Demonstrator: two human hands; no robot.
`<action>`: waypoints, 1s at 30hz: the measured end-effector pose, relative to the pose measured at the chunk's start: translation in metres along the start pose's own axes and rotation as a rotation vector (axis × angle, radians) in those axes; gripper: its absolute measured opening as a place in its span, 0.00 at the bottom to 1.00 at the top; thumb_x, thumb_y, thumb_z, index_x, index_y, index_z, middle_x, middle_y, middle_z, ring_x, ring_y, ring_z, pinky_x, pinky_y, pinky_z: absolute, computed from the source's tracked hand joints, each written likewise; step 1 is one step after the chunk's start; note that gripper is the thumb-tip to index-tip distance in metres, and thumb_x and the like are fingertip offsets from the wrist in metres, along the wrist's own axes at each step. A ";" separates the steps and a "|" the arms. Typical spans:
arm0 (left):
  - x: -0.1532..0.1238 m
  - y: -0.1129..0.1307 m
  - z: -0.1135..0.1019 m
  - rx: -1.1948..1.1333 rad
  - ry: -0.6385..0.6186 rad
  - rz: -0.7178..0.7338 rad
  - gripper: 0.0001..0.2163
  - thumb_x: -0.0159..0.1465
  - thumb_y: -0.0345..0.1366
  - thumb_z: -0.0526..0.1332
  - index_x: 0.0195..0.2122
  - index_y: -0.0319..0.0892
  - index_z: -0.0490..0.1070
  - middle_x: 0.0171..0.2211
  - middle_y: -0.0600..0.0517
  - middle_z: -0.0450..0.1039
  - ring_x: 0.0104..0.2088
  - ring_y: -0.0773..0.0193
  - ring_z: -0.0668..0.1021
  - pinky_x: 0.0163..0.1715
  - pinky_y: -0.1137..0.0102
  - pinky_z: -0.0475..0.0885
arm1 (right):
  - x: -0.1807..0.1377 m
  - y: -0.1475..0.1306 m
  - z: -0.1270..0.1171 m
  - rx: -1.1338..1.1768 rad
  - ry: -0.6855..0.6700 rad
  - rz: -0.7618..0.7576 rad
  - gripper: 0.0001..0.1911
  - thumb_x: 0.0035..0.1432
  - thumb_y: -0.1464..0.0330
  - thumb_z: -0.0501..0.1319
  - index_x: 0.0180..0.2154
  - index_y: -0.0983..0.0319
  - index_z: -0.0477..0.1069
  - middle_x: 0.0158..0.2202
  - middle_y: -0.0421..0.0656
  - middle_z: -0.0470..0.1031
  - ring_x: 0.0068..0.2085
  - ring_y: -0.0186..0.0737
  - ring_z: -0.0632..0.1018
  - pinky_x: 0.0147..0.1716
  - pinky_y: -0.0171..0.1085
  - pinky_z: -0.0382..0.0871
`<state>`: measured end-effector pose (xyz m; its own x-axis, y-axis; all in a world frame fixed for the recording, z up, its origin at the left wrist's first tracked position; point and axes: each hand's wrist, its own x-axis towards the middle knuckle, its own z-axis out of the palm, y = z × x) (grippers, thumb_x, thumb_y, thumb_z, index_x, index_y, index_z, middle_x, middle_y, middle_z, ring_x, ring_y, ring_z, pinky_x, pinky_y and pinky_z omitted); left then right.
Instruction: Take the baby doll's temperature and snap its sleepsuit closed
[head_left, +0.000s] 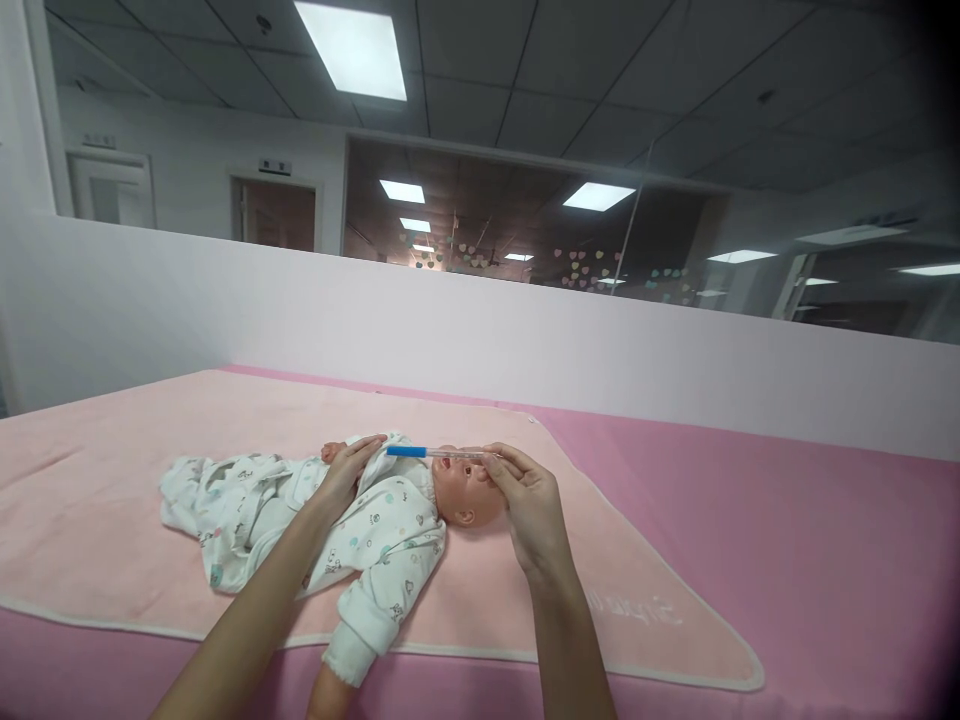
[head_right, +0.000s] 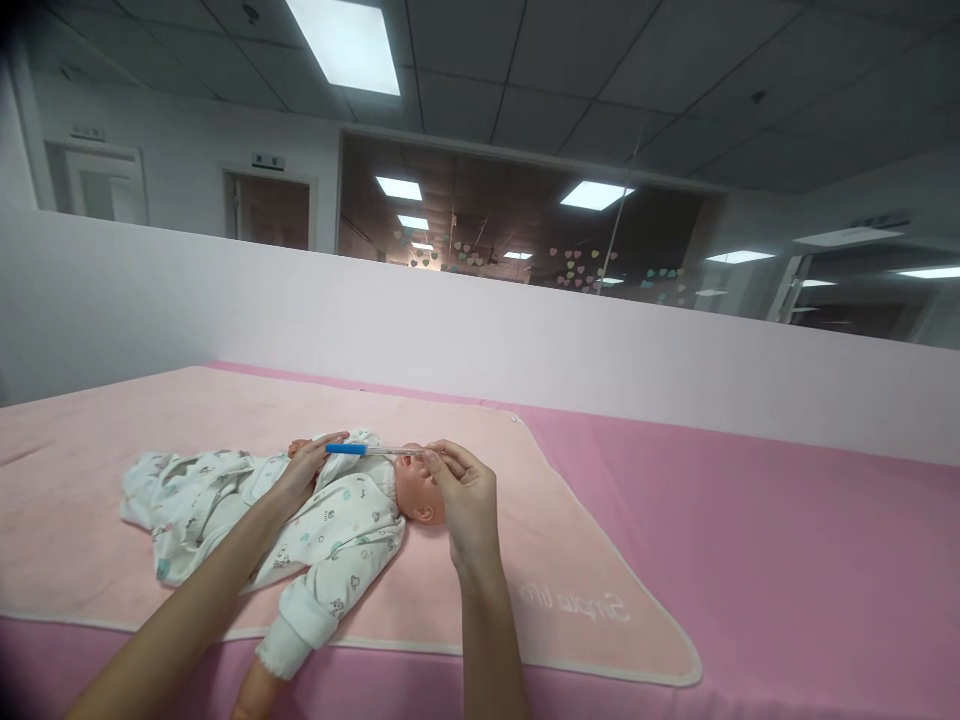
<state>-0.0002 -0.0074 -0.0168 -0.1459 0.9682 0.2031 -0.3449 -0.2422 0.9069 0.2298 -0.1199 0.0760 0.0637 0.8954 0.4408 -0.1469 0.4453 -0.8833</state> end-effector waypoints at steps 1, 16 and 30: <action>-0.001 0.000 0.000 0.002 -0.006 -0.005 0.17 0.49 0.39 0.65 0.39 0.38 0.73 0.33 0.48 0.76 0.31 0.64 0.77 0.26 0.76 0.69 | 0.000 0.001 0.000 0.011 -0.005 0.000 0.13 0.44 0.63 0.65 0.32 0.64 0.72 0.24 0.40 0.74 0.27 0.32 0.72 0.32 0.32 0.65; -0.007 0.008 0.005 -0.029 -0.014 -0.057 0.18 0.41 0.38 0.70 0.34 0.37 0.75 0.21 0.53 0.73 0.19 0.72 0.70 0.18 0.78 0.61 | -0.031 0.043 -0.073 -0.115 0.142 0.224 0.13 0.41 0.63 0.64 0.29 0.65 0.70 0.25 0.43 0.74 0.26 0.32 0.70 0.27 0.31 0.62; -0.006 0.008 0.006 -0.051 0.011 -0.052 0.17 0.41 0.36 0.70 0.33 0.39 0.76 0.28 0.50 0.76 0.27 0.67 0.75 0.24 0.77 0.66 | -0.021 0.050 -0.032 -1.398 0.054 0.051 0.12 0.55 0.66 0.51 0.35 0.60 0.71 0.26 0.47 0.75 0.27 0.40 0.74 0.22 0.33 0.54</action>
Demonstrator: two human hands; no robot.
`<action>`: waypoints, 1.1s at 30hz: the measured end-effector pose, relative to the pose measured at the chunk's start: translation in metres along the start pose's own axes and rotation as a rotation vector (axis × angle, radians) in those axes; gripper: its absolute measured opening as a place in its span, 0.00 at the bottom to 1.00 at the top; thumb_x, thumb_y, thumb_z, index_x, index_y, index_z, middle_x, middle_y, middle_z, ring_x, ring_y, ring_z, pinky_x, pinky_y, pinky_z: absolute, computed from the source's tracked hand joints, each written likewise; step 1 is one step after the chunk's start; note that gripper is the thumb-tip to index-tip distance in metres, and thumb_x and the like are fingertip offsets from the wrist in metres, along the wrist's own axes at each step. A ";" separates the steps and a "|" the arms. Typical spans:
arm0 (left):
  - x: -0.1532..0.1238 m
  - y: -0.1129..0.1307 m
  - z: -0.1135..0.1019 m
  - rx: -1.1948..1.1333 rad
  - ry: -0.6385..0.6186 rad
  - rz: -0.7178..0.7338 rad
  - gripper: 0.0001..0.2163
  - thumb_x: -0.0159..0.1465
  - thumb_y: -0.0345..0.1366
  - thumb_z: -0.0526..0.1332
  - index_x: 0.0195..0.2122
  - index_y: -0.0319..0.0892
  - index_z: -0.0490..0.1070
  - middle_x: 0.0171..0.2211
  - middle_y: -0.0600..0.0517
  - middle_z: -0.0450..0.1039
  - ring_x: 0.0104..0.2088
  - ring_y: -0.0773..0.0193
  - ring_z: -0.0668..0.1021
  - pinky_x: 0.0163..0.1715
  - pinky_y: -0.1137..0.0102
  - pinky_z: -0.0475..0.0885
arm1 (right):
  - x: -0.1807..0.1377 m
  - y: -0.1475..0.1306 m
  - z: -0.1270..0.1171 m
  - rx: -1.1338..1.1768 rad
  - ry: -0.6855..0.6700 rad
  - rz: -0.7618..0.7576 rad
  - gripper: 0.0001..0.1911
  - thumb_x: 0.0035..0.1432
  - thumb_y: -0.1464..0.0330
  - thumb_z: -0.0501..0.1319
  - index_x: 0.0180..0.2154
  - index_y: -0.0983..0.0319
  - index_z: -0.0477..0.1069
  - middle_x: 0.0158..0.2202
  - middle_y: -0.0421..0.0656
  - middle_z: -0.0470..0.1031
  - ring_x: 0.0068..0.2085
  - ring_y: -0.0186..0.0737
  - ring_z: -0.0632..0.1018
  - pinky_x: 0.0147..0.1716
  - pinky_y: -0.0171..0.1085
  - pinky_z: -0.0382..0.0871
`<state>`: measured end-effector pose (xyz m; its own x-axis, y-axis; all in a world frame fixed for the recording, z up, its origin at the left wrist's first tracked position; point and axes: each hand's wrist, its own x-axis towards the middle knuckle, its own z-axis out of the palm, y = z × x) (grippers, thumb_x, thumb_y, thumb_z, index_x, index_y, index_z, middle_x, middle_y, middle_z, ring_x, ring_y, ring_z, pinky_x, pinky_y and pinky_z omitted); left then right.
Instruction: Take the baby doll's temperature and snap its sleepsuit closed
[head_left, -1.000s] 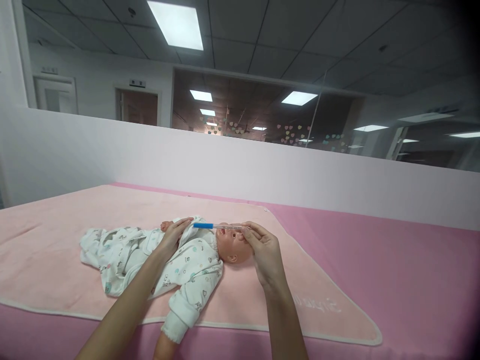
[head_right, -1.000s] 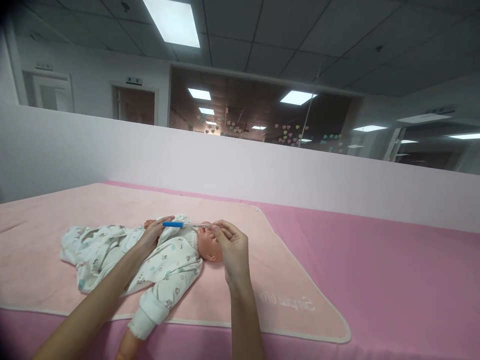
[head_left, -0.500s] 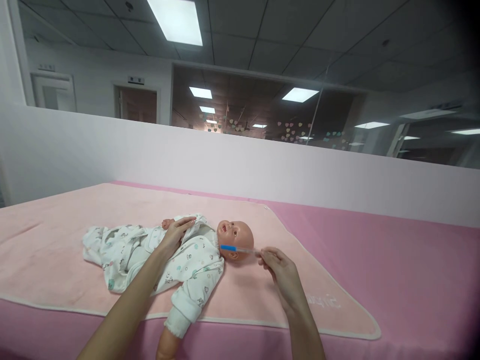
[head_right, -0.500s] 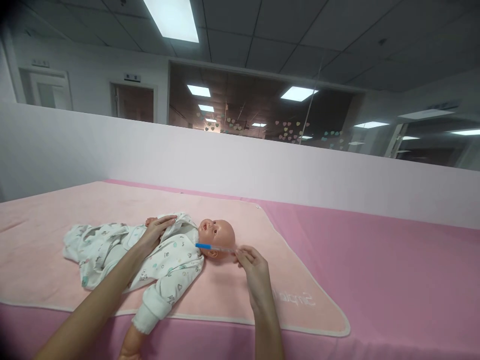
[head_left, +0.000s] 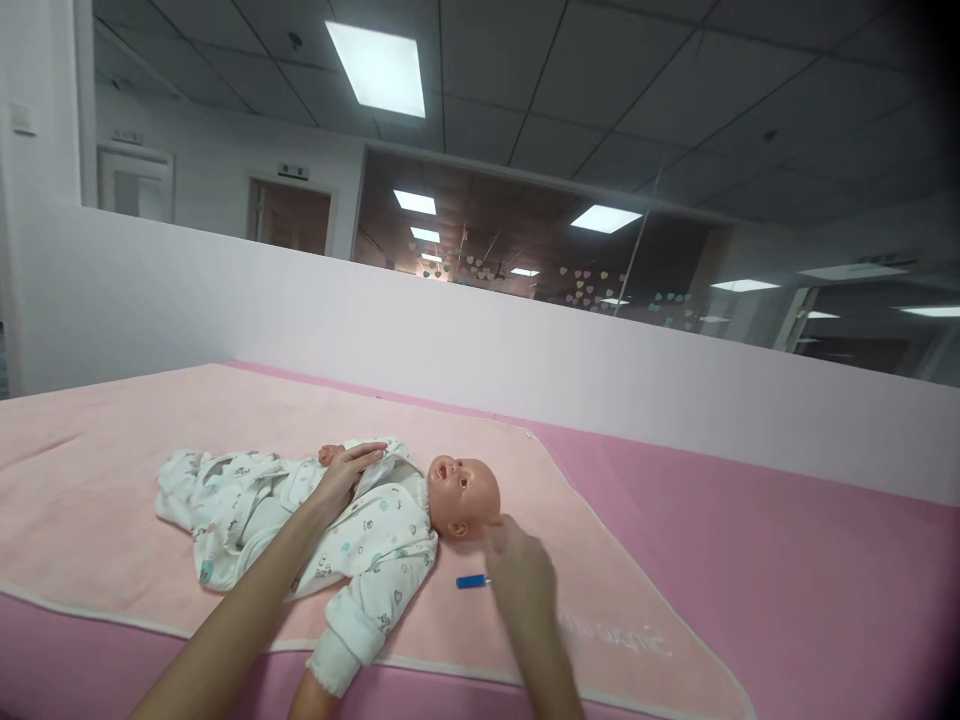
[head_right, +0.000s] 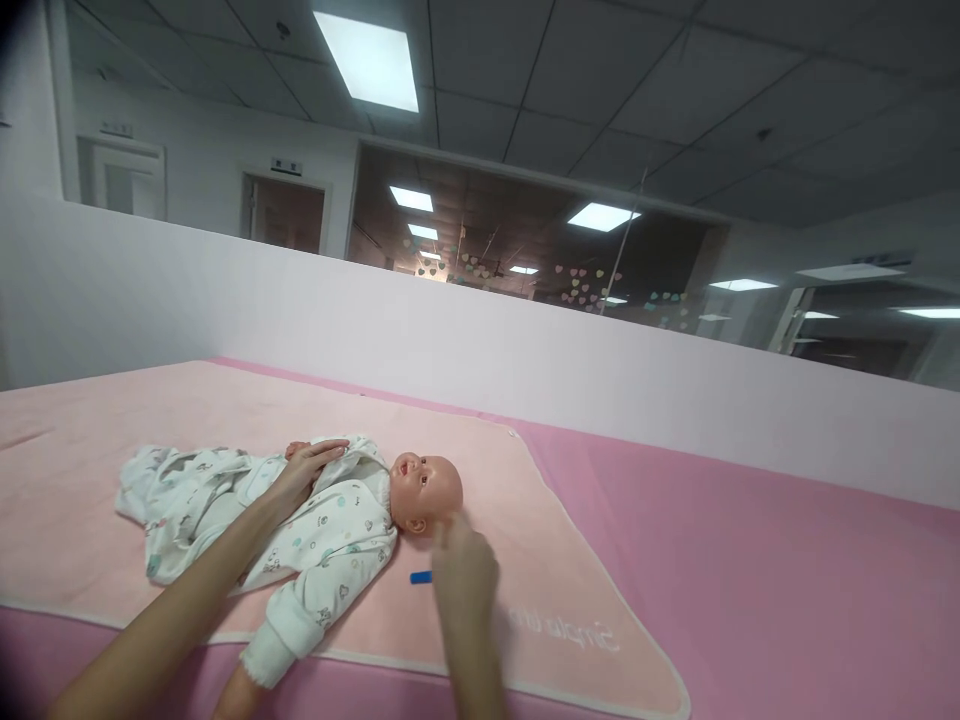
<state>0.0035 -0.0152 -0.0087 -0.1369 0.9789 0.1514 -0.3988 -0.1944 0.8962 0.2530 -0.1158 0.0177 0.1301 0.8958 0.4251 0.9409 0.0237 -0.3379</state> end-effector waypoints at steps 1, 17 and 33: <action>0.000 -0.001 -0.001 0.000 -0.004 -0.004 0.17 0.41 0.36 0.70 0.33 0.38 0.76 0.27 0.50 0.76 0.24 0.69 0.74 0.22 0.77 0.65 | 0.002 -0.022 0.006 0.011 0.016 -0.103 0.12 0.57 0.66 0.50 0.33 0.60 0.71 0.26 0.46 0.75 0.26 0.39 0.74 0.22 0.33 0.54; -0.005 0.003 0.002 0.030 -0.058 -0.035 0.18 0.42 0.37 0.69 0.35 0.38 0.74 0.18 0.56 0.69 0.15 0.77 0.63 0.15 0.79 0.55 | 0.031 -0.098 0.090 0.234 0.152 -0.530 0.09 0.47 0.76 0.51 0.31 0.62 0.67 0.34 0.45 0.69 0.33 0.39 0.71 0.30 0.35 0.64; -0.016 0.009 0.004 0.348 -0.253 0.046 0.12 0.44 0.37 0.68 0.30 0.37 0.76 0.28 0.47 0.75 0.29 0.62 0.74 0.28 0.73 0.67 | 0.025 -0.091 0.101 0.606 0.304 -0.547 0.14 0.59 0.74 0.47 0.38 0.60 0.69 0.36 0.44 0.70 0.38 0.36 0.71 0.38 0.35 0.68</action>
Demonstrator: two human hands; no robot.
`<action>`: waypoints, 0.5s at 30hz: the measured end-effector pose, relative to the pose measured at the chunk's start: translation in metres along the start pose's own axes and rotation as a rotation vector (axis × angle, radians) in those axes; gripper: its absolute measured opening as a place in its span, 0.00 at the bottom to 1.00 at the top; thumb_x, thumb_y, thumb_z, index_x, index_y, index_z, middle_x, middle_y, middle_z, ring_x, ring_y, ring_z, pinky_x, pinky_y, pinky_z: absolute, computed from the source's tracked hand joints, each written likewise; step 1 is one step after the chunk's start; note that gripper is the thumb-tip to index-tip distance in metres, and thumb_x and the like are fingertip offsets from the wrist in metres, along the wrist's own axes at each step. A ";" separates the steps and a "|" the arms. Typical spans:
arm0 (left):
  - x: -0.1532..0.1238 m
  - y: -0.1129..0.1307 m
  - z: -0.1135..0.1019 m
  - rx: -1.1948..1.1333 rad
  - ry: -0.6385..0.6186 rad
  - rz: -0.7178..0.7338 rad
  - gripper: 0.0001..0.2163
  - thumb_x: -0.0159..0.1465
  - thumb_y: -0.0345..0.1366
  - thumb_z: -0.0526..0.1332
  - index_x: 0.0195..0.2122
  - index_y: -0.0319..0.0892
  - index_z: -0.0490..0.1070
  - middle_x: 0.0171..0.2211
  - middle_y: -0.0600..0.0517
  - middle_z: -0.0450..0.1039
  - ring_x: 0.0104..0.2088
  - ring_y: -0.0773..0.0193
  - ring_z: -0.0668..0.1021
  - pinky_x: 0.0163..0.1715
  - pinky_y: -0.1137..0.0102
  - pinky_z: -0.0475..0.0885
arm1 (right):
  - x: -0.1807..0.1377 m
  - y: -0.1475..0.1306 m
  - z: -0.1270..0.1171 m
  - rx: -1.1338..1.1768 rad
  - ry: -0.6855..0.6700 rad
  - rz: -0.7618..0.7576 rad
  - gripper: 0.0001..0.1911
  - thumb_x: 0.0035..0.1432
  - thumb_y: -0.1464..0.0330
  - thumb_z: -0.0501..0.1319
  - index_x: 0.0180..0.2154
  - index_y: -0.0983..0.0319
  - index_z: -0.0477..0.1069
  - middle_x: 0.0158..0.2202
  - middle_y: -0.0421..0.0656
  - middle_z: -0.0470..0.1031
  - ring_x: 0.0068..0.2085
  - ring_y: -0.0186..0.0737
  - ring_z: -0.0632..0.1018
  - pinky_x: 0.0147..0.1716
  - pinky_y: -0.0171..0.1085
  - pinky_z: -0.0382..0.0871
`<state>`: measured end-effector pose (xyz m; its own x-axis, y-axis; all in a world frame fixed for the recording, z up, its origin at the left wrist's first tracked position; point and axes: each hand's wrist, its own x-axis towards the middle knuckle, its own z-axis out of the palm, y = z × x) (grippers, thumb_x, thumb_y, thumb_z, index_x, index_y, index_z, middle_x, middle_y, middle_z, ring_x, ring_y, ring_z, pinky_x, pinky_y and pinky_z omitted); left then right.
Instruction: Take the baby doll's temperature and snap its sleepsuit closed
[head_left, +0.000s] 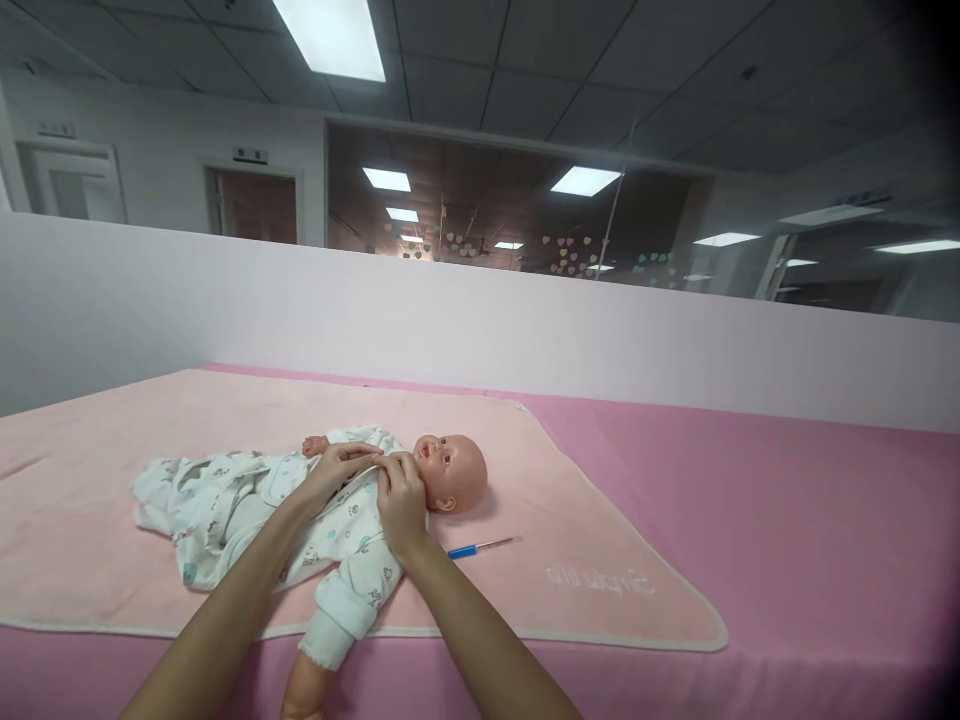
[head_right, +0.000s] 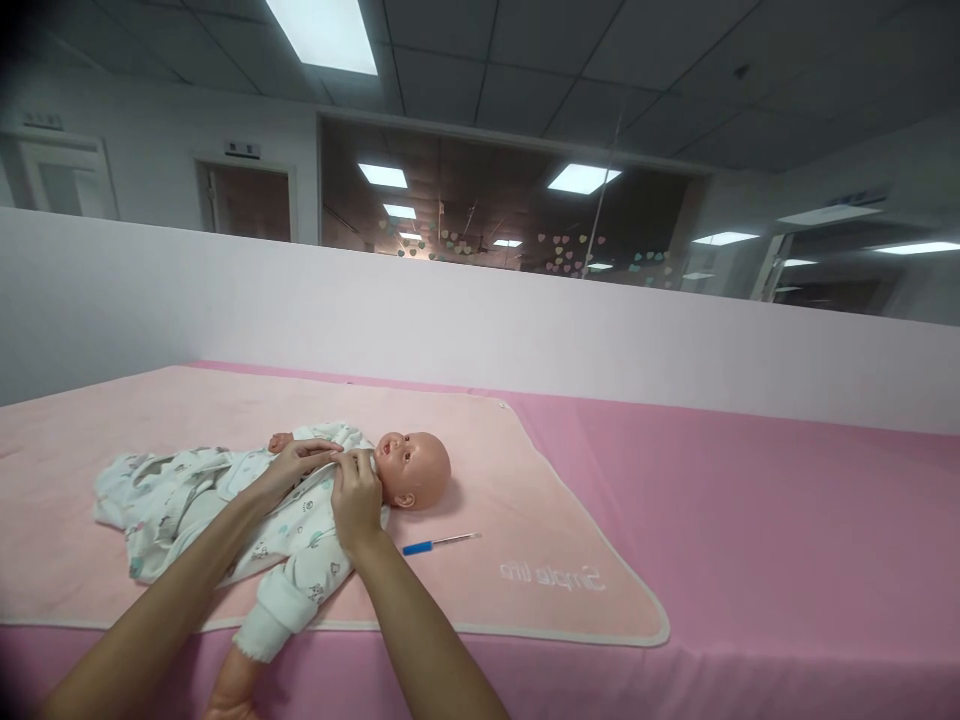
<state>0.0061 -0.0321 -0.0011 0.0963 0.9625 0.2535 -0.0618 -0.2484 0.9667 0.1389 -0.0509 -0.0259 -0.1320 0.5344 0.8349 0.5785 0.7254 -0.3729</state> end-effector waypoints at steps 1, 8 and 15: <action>-0.001 0.002 0.000 -0.009 -0.006 0.007 0.12 0.45 0.38 0.67 0.29 0.38 0.76 0.29 0.46 0.75 0.32 0.60 0.74 0.30 0.72 0.67 | 0.000 0.000 0.000 0.008 0.011 0.008 0.14 0.59 0.74 0.46 0.39 0.60 0.69 0.37 0.45 0.69 0.39 0.36 0.71 0.38 0.35 0.68; -0.008 0.009 0.002 0.043 -0.148 0.048 0.17 0.45 0.36 0.67 0.37 0.39 0.76 0.36 0.45 0.76 0.42 0.55 0.74 0.41 0.69 0.68 | 0.001 0.001 0.000 0.107 0.070 0.071 0.12 0.59 0.74 0.47 0.39 0.61 0.67 0.38 0.44 0.70 0.40 0.36 0.71 0.42 0.37 0.67; -0.007 0.007 0.002 0.150 -0.112 0.056 0.14 0.48 0.40 0.66 0.34 0.38 0.77 0.33 0.46 0.77 0.41 0.56 0.74 0.41 0.68 0.68 | 0.000 0.002 0.000 0.097 0.058 0.085 0.11 0.61 0.71 0.47 0.35 0.61 0.67 0.35 0.44 0.70 0.37 0.36 0.70 0.38 0.36 0.67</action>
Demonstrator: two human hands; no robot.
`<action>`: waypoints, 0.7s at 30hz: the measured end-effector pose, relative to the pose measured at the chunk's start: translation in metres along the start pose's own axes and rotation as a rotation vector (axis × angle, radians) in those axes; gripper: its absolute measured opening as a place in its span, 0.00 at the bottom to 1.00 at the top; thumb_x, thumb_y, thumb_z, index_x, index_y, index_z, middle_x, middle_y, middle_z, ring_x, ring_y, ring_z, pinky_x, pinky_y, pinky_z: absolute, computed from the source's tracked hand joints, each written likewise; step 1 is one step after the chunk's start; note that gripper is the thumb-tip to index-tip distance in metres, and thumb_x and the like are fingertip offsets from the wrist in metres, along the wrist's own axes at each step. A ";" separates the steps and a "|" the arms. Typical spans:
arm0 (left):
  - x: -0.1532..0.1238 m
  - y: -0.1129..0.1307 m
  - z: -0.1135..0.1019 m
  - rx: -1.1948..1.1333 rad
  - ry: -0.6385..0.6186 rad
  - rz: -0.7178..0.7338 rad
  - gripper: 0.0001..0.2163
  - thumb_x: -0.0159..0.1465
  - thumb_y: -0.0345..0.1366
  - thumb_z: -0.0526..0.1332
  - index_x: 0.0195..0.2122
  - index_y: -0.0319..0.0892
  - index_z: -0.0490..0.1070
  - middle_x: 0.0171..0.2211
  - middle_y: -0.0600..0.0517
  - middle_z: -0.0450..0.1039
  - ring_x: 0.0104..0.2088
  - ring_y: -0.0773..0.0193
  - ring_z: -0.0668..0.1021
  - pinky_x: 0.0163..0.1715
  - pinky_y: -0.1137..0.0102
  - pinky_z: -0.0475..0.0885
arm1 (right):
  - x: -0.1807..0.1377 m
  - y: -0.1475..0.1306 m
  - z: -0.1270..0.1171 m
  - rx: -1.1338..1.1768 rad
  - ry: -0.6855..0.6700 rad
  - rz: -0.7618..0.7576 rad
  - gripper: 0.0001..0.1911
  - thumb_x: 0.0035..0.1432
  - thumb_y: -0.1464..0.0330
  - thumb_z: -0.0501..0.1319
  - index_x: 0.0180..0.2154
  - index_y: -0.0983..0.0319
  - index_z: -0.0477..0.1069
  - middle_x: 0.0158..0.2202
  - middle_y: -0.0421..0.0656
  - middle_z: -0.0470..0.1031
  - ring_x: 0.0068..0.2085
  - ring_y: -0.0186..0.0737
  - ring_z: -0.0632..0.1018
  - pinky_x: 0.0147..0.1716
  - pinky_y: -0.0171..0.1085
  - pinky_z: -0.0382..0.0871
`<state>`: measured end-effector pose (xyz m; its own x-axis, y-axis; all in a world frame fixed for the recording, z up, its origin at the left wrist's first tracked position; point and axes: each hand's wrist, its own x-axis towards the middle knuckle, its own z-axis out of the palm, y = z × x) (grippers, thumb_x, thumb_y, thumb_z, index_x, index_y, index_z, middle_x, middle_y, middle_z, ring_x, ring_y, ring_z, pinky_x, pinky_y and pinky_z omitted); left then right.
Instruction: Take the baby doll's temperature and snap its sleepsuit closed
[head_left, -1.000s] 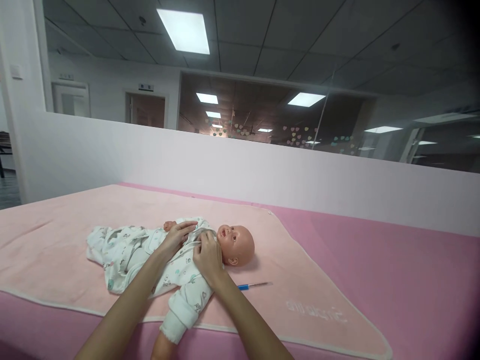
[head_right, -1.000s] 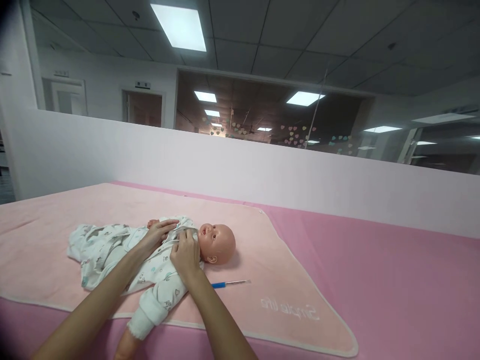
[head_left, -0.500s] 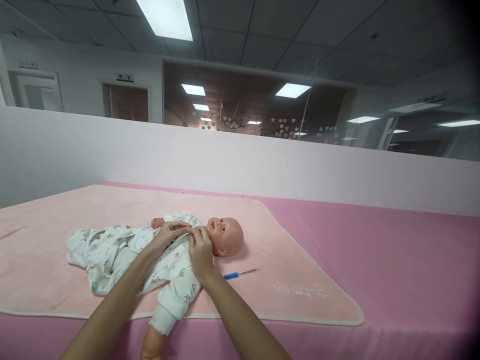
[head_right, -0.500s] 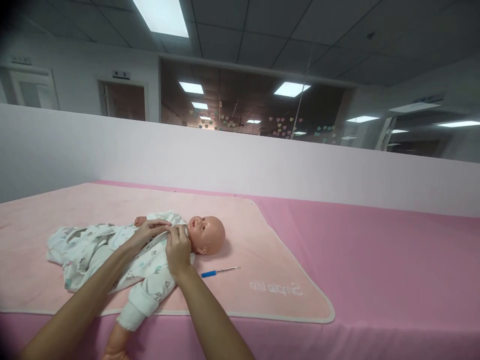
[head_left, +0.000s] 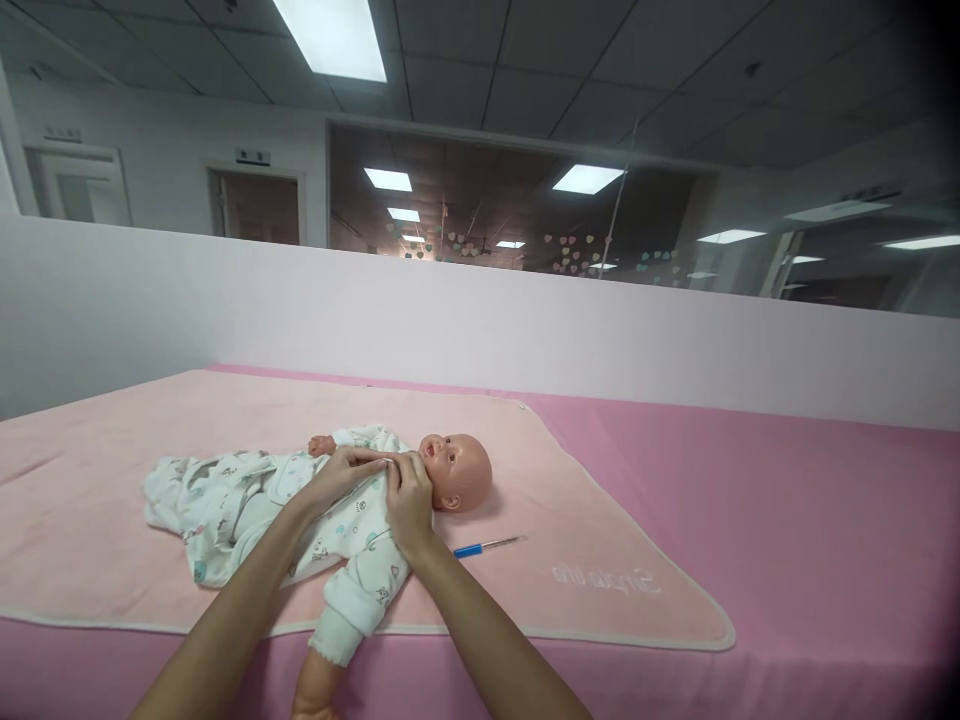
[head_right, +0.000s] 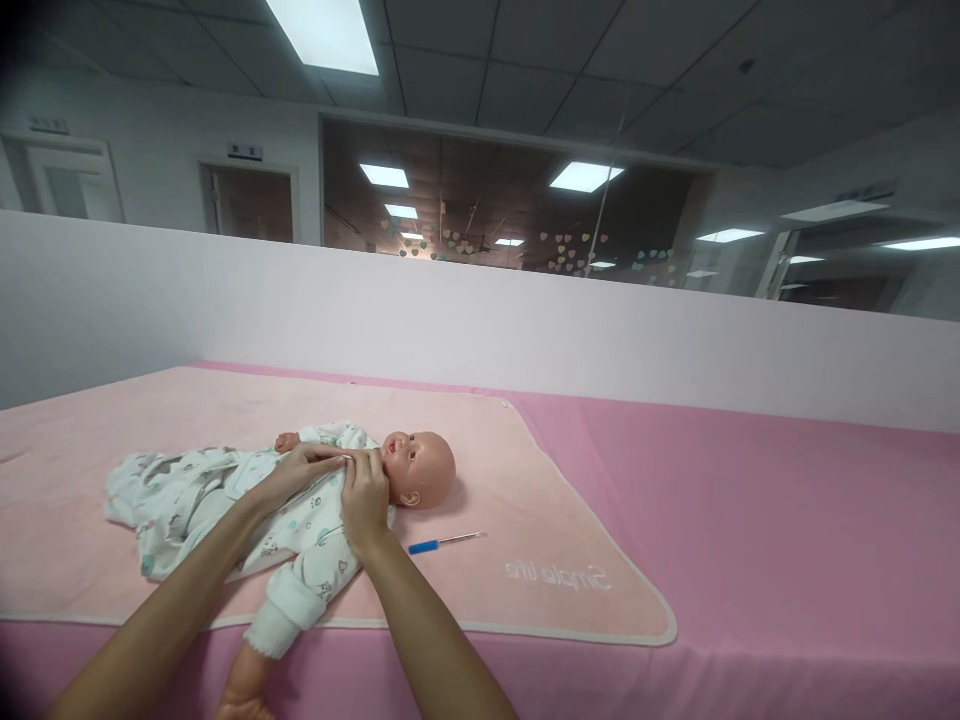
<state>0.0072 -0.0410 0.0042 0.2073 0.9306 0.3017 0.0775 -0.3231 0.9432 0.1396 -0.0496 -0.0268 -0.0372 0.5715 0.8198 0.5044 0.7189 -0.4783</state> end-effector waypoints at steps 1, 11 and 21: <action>0.000 0.000 0.000 0.014 0.010 0.004 0.14 0.48 0.40 0.65 0.33 0.38 0.77 0.33 0.47 0.77 0.41 0.56 0.74 0.41 0.68 0.68 | 0.000 0.000 0.000 0.002 -0.004 -0.007 0.11 0.61 0.71 0.47 0.36 0.61 0.67 0.35 0.44 0.70 0.37 0.36 0.70 0.39 0.36 0.67; 0.003 -0.005 -0.001 -0.082 0.008 0.001 0.14 0.47 0.40 0.66 0.33 0.39 0.76 0.33 0.47 0.76 0.37 0.59 0.74 0.37 0.71 0.68 | 0.001 0.001 -0.001 0.017 0.023 -0.023 0.12 0.60 0.71 0.47 0.43 0.62 0.65 0.39 0.46 0.72 0.41 0.38 0.72 0.41 0.39 0.68; 0.003 -0.007 -0.001 -0.211 -0.029 0.027 0.15 0.49 0.38 0.66 0.37 0.40 0.68 0.35 0.48 0.73 0.36 0.64 0.74 0.36 0.73 0.66 | 0.002 0.002 0.001 0.021 0.006 -0.008 0.12 0.59 0.73 0.47 0.40 0.61 0.66 0.37 0.45 0.72 0.40 0.38 0.72 0.41 0.37 0.67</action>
<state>0.0064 -0.0363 -0.0011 0.2349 0.9157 0.3260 -0.1340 -0.3017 0.9439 0.1396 -0.0467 -0.0262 -0.0358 0.5636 0.8253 0.4862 0.7313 -0.4783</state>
